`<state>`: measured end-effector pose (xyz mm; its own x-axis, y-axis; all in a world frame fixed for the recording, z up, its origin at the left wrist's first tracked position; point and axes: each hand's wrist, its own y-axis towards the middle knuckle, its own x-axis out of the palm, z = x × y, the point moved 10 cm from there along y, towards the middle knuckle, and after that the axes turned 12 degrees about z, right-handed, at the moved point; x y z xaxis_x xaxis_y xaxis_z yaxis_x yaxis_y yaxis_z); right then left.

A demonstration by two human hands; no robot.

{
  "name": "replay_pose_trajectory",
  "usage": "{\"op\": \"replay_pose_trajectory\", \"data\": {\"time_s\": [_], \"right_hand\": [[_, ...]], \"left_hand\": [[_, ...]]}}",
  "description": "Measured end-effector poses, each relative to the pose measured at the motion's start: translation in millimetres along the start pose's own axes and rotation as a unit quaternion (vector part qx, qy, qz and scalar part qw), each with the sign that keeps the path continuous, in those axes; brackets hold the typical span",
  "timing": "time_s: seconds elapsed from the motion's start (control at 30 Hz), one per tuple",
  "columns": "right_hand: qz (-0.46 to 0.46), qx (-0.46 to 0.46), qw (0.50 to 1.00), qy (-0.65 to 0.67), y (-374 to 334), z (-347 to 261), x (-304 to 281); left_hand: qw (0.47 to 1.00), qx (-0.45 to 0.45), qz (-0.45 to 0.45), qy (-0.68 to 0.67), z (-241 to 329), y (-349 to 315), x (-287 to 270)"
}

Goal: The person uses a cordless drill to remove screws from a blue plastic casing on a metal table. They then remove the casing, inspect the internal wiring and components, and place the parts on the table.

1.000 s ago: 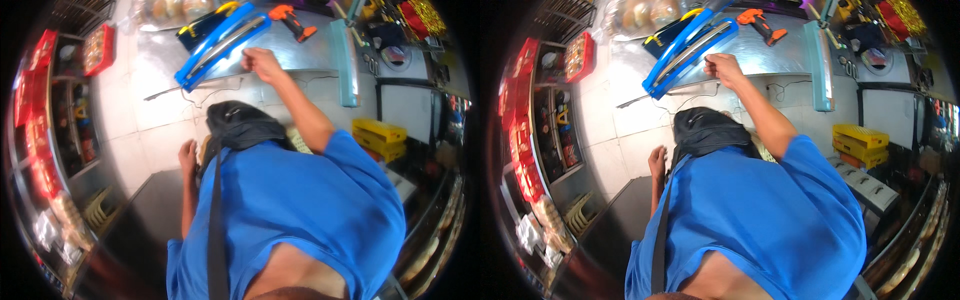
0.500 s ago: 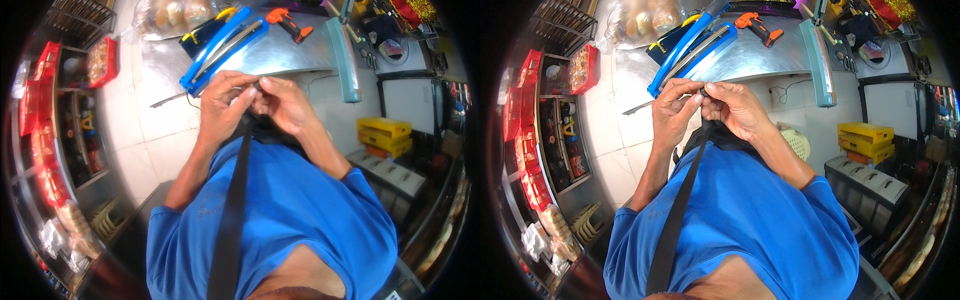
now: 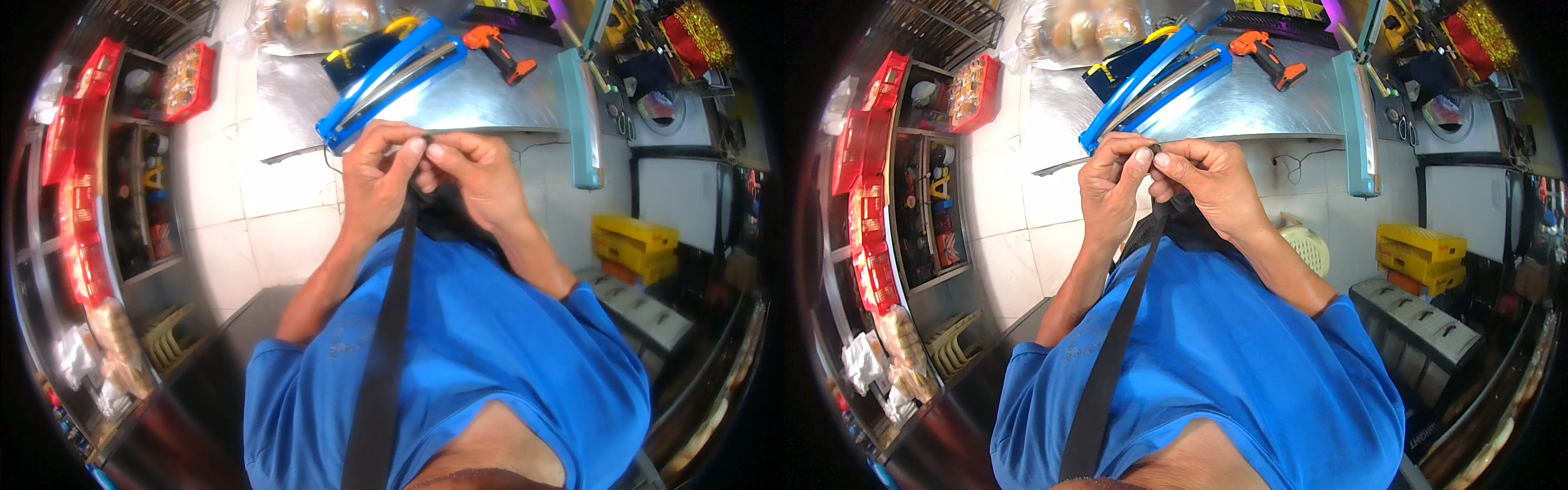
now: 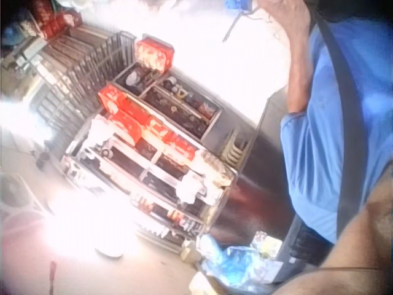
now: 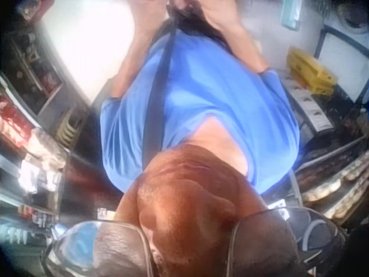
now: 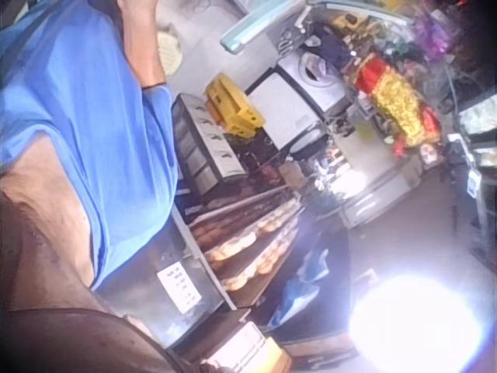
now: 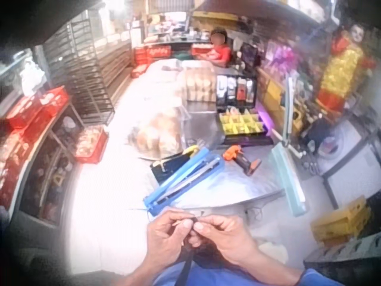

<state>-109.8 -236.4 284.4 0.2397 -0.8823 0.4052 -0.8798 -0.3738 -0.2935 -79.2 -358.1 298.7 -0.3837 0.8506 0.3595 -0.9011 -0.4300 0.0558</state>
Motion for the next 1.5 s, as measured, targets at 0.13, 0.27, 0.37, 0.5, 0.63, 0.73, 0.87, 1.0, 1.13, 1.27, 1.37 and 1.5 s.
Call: {"op": "replay_pose_trajectory", "data": {"time_s": [0.13,0.27,0.37,0.5,0.63,0.73,0.87,1.0,1.13,1.27,1.37,1.5], "right_hand": [[0.05,-0.076,0.995,-0.049,2.6,-12.0,-6.2],[0.073,-0.092,0.992,-0.037,-0.6,-22.6,-4.5],[0.059,-0.118,0.991,-0.034,-4.6,-27.3,-2.7],[0.053,-0.128,0.988,-0.065,-7.4,-24.8,-9.2],[0.066,-0.121,0.986,-0.089,-9.1,-17.3,-18.3],[0.072,-0.125,0.984,-0.101,-9.4,-12.3,-26.8],[0.09,-0.094,0.986,-0.104,-5.6,-1.6,-33.5],[0.072,-0.123,0.989,-0.037,7.5,13.1,-44.3],[0.115,-0.138,0.98,-0.084,10.1,16.2,-65.2],[0.144,-0.068,0.982,-0.1,38.1,49.3,-111.8],[0.191,0.003,0.968,-0.164,76.6,79.7,-167.4],[0.286,0.063,0.912,-0.289,127.2,98.7,-234.7]], "left_hand": [[0.99,-0.096,0.022,-0.098,-13.2,-5.9,5.2],[0.976,-0.146,0.033,-0.159,-24.1,-9.2,9.3],[0.971,-0.171,0.006,-0.166,-28.7,-12.5,12.9],[0.972,-0.177,0.0,-0.152,-35.3,-15.4,16.9],[0.98,-0.161,0.018,-0.118,-36.4,-17.6,19.4],[0.986,-0.151,0.017,-0.075,-43.4,-17.6,22.4],[0.99,-0.135,0.037,0.003,-58.9,-20.0,13.0],[0.986,-0.152,0.04,-0.051,-78.6,-17.2,14.8],[0.979,-0.192,0.023,-0.057,-102.8,-16.2,21.8],[0.977,-0.133,-0.001,0.168,-128.9,-6.1,10.5],[0.951,-0.032,0.051,0.302,-126.9,10.7,-37.7],[0.888,0.074,0.237,0.387,-88.9,23.2,-137.8]]}}
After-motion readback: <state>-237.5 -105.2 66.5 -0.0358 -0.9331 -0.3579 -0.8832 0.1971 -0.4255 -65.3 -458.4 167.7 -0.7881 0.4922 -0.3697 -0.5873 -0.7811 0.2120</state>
